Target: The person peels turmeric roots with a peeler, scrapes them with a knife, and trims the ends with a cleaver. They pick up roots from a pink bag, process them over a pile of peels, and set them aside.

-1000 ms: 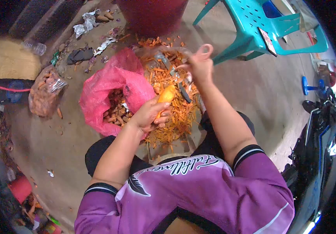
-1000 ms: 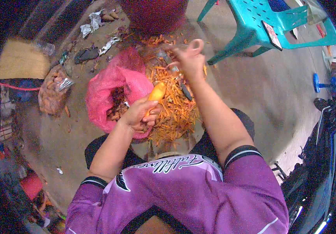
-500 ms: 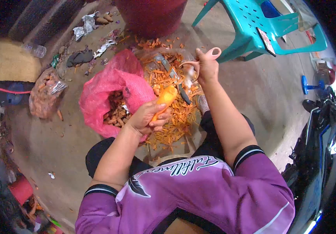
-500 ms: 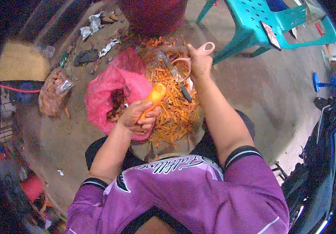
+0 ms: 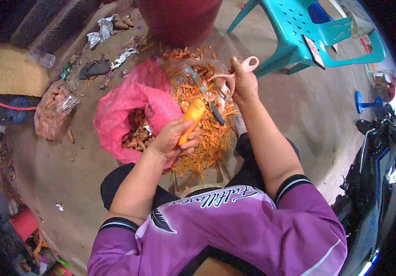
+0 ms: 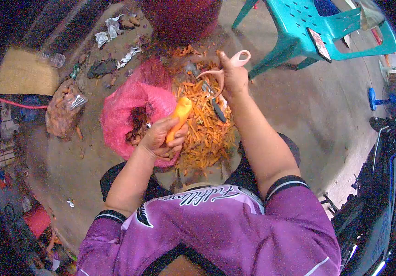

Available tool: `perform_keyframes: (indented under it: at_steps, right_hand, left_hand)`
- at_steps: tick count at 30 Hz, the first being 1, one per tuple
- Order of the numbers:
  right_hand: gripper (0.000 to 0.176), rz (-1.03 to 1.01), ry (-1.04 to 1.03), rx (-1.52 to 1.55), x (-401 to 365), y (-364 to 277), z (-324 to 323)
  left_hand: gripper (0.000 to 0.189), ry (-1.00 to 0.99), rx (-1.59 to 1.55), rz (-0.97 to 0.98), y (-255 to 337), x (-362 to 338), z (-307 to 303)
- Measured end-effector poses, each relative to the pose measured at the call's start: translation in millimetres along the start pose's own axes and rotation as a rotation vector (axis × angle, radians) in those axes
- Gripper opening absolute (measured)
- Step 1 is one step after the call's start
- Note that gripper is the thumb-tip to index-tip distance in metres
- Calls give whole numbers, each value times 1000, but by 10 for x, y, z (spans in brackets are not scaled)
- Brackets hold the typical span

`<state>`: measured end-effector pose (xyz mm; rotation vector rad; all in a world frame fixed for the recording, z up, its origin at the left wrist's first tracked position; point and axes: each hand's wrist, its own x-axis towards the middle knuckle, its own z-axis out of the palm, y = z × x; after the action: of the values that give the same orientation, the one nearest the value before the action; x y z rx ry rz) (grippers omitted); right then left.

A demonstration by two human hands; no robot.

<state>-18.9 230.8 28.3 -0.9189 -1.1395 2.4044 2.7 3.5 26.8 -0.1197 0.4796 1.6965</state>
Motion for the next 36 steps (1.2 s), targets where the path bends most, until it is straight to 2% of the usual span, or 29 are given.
perform_keyframes:
  at_steps: [2, 5, 8, 11, 14, 18, 19, 23, 25, 27, 28, 29, 31, 34, 36]
  right_hand:
    - [26, 50, -85, -19, -148, -43, 84]
    - [24, 47, -87, 57, -229, -68, 189]
    - [22, 68, -115, 63, -180, -12, 160]
    - [24, 49, -125, -7, -223, -6, 160]
    - [24, 15, -89, -45, -212, 14, 142]
    - [22, -33, -65, -98, -256, 22, 165]
    - [20, -38, -79, -259, -301, 34, 173]
    - [19, -28, -334, -416, -685, 153, 324]
    - [19, 32, -287, -475, -618, 196, 293]
    - [19, 28, -205, -289, -469, 258, 226]
    - [19, -62, -164, -462, -370, 317, 163]
    - [19, -97, -93, -375, -194, 249, 83]
    - [20, -172, 50, -200, 70, 50, -22]
    - [21, -158, -68, -324, -77, -6, 27]
    - [20, -564, -268, -710, 0, 438, -103]
  left_hand:
    - [34, 208, 109, 158, -53, 56, 37]
    - [38, 425, 367, 288, -27, 78, 205]
    - [39, 330, 480, 305, -43, 95, 11]
    - [41, 405, 726, 327, -20, 84, 41]
    - [45, 319, 575, 247, 3, 120, -17]
    - [43, 452, 549, 258, -32, 132, 144]
    - [43, 467, 567, 279, -59, 159, 141]
    - [44, 380, 676, 339, -114, 218, 9]
    - [44, 359, 733, 314, -140, 232, -43]
    - [44, 393, 730, 222, -130, 224, -50]
    - [43, 427, 698, 149, -99, 197, -10]
    - [42, 461, 661, 77, -97, 185, 18]
    - [45, 426, 598, 78, -171, 159, 40]
    - [43, 490, 674, 144, -170, 178, -23]
    - [40, 542, 764, 214, -154, 190, -71]
